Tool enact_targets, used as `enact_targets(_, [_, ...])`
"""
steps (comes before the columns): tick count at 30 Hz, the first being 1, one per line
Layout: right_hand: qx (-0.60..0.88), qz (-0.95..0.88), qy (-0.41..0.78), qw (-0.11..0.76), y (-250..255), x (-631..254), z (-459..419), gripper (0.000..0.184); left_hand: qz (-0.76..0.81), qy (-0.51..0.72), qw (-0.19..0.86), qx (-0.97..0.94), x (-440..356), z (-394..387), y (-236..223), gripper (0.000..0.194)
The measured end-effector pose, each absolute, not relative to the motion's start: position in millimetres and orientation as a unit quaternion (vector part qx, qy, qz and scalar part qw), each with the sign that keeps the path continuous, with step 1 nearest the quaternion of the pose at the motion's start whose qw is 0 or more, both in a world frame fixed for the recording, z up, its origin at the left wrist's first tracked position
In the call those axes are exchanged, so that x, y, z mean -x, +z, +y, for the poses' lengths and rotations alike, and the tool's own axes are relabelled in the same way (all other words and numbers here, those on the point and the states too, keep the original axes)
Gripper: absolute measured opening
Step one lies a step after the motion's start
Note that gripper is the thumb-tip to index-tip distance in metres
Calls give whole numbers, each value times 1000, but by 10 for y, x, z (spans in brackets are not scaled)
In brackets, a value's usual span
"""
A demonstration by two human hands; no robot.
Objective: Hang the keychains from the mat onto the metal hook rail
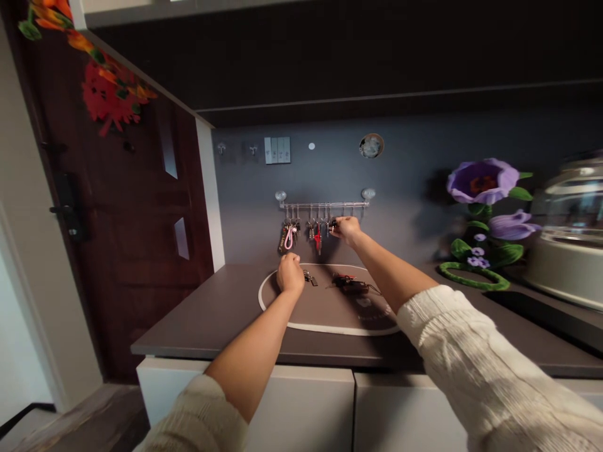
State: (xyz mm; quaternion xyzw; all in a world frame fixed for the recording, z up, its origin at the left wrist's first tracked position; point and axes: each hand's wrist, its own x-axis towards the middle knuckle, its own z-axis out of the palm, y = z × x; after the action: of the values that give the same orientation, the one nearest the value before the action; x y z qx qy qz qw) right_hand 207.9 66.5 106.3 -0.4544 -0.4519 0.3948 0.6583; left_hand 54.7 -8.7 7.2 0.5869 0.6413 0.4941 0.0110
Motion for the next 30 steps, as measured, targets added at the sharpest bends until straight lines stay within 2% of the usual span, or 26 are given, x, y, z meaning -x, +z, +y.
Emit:
enact_targets(11, [465, -463, 408, 635, 1009, -2123, 605, 14, 653, 497, 23, -571, -491, -64, 65, 23])
enact_targets(18, [537, -467, 321, 625, 1007, -2157, 467, 12, 652, 499, 42, -569, -471, -86, 96, 23])
enact_targets(22, [534, -493, 311, 612, 974, -2084, 331, 11, 657, 499, 42, -564, -455, -87, 97, 24])
enact_targets(27, [507, -525, 336, 596, 789, -1906, 167, 11, 662, 488, 48, -566, -430, -85, 94, 25])
enact_targets(30, [508, -574, 310, 563, 581, -1820, 129, 9, 662, 476, 50, -577, -415, -84, 90, 24])
